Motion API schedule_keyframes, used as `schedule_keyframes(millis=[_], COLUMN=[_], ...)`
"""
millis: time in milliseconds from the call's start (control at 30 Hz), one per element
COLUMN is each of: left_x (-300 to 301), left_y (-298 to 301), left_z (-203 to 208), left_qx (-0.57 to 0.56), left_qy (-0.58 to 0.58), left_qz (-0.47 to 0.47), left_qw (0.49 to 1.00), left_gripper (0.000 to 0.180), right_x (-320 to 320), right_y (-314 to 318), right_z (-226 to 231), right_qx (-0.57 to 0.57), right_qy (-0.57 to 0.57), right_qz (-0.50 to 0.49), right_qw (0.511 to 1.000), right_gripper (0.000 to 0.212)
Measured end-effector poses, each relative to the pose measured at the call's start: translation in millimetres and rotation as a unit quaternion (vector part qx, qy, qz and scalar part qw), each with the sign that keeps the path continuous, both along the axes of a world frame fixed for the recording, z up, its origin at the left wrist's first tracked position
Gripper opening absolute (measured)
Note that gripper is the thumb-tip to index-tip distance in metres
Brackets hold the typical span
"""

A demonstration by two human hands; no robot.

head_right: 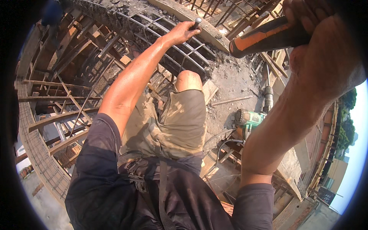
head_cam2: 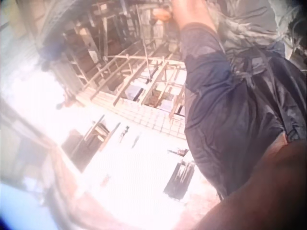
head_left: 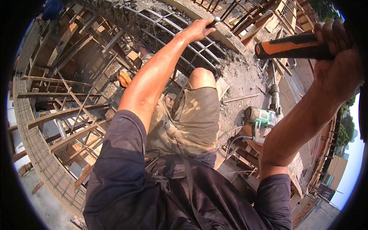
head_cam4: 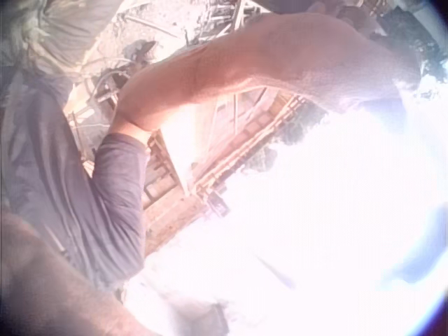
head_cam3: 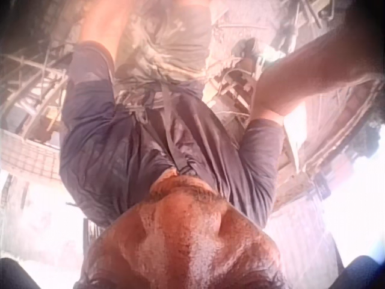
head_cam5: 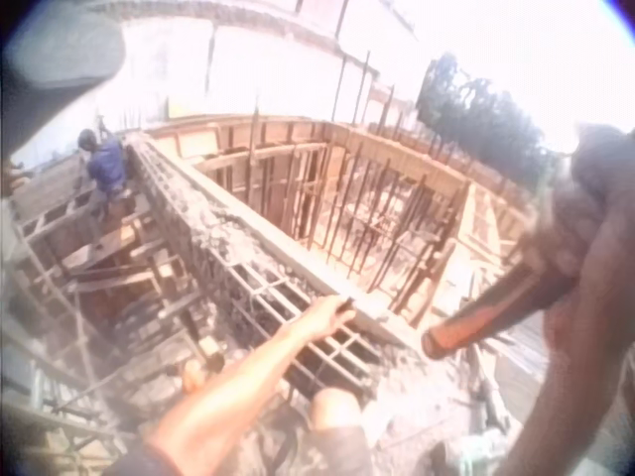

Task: The person uses a hammer and a metal rod to adjust and secure a rebar frame for a concrete beam while working on a construction site.

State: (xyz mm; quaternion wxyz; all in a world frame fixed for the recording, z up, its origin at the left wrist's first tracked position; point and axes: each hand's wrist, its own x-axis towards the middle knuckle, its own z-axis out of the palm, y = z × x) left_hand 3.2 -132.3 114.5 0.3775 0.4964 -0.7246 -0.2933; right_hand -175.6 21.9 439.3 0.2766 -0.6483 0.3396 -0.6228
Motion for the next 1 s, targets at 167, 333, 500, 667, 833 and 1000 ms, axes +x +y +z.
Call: schedule_keyframes(millis=[167, 333, 500, 667, 833, 1000], left_x=[-6.6, 0.1, 10.1, 4.2, 23.4, 10.6], left_y=[0.8, 3.4, 2.1, 6.6, 9.0, 13.0], left_z=[-0.6, -4.4, -15.2, -13.9, -20.2, -9.8], left_qx=[-0.05, 0.036, 0.035, 0.008, -0.007, 0.054], left_qy=[0.048, 0.003, 0.021, 0.037, -0.023, 0.004], left_qz=[-0.016, 0.046, 0.029, 0.018, 0.058, 0.03], left_qw=[0.997, 0.998, 0.999, 0.999, 0.998, 0.998], left_gripper=[0.028, 0.028, 0.024, 0.03, 0.037, 0.047], right_x=[-23.5, -7.1, 3.2, 5.2, -1.9, 4.3], right_y=[-24.3, 20.4, 35.5, 2.6, -6.7, 28.4], right_z=[-180.0, -180.2, -38.3, -52.9, -212.0, -144.4], right_qx=[0.388, 0.431, 0.167, -0.001, 0.399, 0.339], right_qy=[0.387, 0.259, 0.129, -0.075, 0.39, 0.298], right_qz=[-0.107, -0.051, -0.06, 0.0, -0.087, -0.077], right_qw=[0.83, 0.863, 0.976, 0.997, 0.825, 0.889], right_gripper=[0.029, 0.029, 0.03, 0.03, 0.033, 0.037])
